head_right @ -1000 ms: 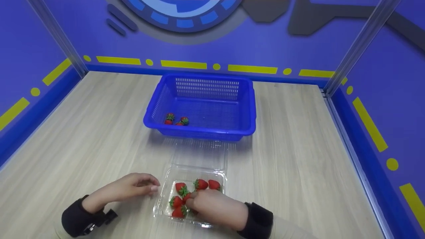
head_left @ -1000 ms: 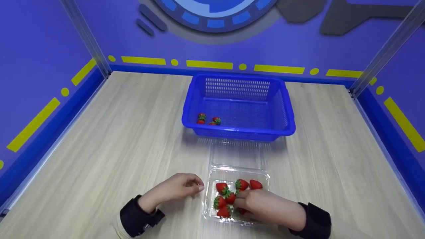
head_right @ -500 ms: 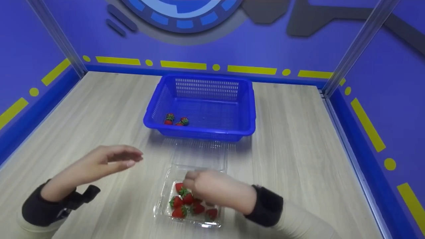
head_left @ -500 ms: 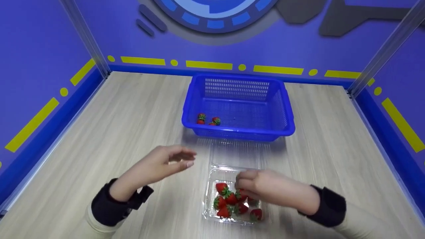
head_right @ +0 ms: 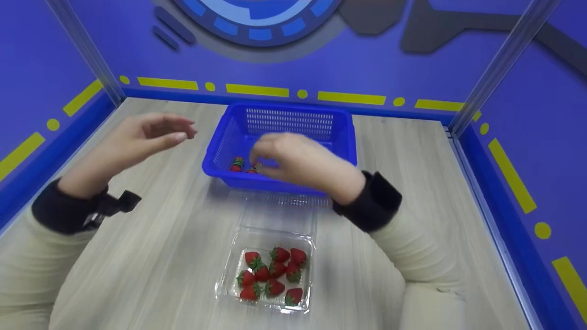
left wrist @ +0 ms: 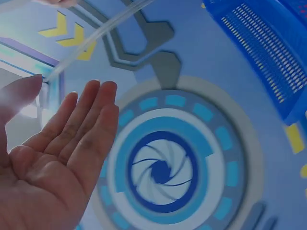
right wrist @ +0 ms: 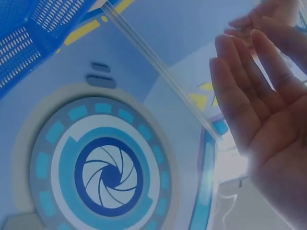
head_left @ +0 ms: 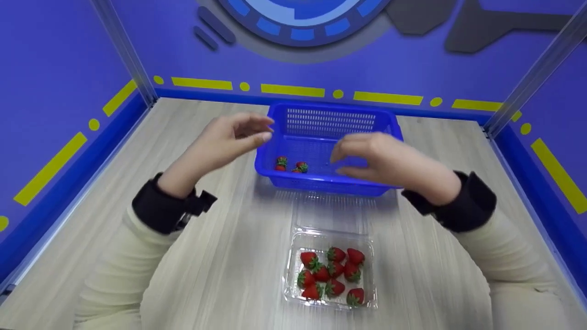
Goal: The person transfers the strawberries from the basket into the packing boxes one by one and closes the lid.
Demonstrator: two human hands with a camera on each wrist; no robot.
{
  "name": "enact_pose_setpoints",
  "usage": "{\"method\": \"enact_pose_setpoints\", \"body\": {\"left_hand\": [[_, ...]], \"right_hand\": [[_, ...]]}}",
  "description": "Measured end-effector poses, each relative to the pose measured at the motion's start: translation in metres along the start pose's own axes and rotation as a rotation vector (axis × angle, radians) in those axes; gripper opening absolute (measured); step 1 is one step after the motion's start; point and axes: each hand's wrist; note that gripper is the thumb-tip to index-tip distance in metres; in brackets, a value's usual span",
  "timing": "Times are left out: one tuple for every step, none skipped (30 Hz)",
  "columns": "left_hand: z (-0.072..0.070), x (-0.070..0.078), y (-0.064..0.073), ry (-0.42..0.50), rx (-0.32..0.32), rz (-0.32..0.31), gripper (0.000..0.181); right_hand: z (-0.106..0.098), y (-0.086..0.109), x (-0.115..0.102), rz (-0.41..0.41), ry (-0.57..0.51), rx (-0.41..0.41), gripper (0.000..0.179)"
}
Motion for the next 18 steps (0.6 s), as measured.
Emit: {"method": "enact_pose_setpoints", "body": {"left_hand": [[-0.002,-0.003,-0.008,0.016,-0.001,-0.023,0.039],[-0.003,-0.006,-0.015,0.028,-0.002,-0.042,0.04],[-0.004,-0.01,-0.022,0.035,0.001,-0.058,0.041],[-0.004,-0.014,-0.029,0.038,0.007,-0.071,0.042],[-0.004,-0.018,-0.035,0.036,0.015,-0.087,0.042],[-0.004,-0.023,-0.042,0.032,0.018,-0.102,0.043],[-0.003,-0.027,-0.048,0.027,0.021,-0.117,0.043],[-0.002,-0.032,-0.054,0.024,0.024,-0.131,0.044],[-0.001,-0.036,-0.059,0.022,0.025,-0.144,0.044],[0.0,-0.04,-0.065,0.026,0.027,-0.156,0.044],[0.001,-0.043,-0.07,0.033,0.027,-0.167,0.044],[0.002,-0.046,-0.074,0.04,0.028,-0.179,0.045],[0.003,-0.049,-0.079,0.047,0.033,-0.191,0.045],[0.003,-0.052,-0.083,0.056,0.04,-0.204,0.045],[0.003,-0.054,-0.086,0.063,0.05,-0.216,0.045],[0.003,-0.057,-0.09,0.067,0.062,-0.229,0.044],[0.002,-0.06,-0.093,0.064,0.074,-0.243,0.044],[0.002,-0.063,-0.096,0.052,0.087,-0.253,0.044]], "right_hand": [[-0.002,-0.006,0.005,0.025,-0.007,-0.019,0.013],[-0.003,-0.012,0.01,0.054,-0.014,-0.035,0.012],[-0.003,-0.018,0.015,0.087,-0.019,-0.057,0.012],[-0.003,-0.024,0.022,0.116,-0.02,-0.08,0.013],[-0.002,-0.029,0.028,0.149,-0.021,-0.105,0.013],[0.0,-0.033,0.035,0.178,-0.02,-0.124,0.014],[0.002,-0.037,0.042,0.206,-0.02,-0.143,0.015],[0.004,-0.04,0.048,0.234,-0.018,-0.155,0.015],[0.007,-0.042,0.054,0.262,-0.011,-0.169,0.016],[0.009,-0.044,0.06,0.288,-0.005,-0.179,0.017],[0.011,-0.046,0.065,0.316,-0.004,-0.188,0.019],[0.014,-0.048,0.071,0.344,-0.002,-0.196,0.02],[0.016,-0.05,0.076,0.372,-0.004,-0.205,0.021],[0.018,-0.052,0.08,0.397,-0.007,-0.215,0.021],[0.021,-0.054,0.085,0.418,-0.012,-0.226,0.022],[0.024,-0.056,0.089,0.436,-0.019,-0.238,0.023],[0.027,-0.059,0.092,0.45,-0.03,-0.252,0.024],[0.03,-0.061,0.096,0.458,-0.037,-0.264,0.025]]}}
Point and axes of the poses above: each hand's wrist, its own y-axis away from the middle knuckle, its own z-axis out of the palm, x = y × z, and after that the axes turned 15 degrees about y, right-handed
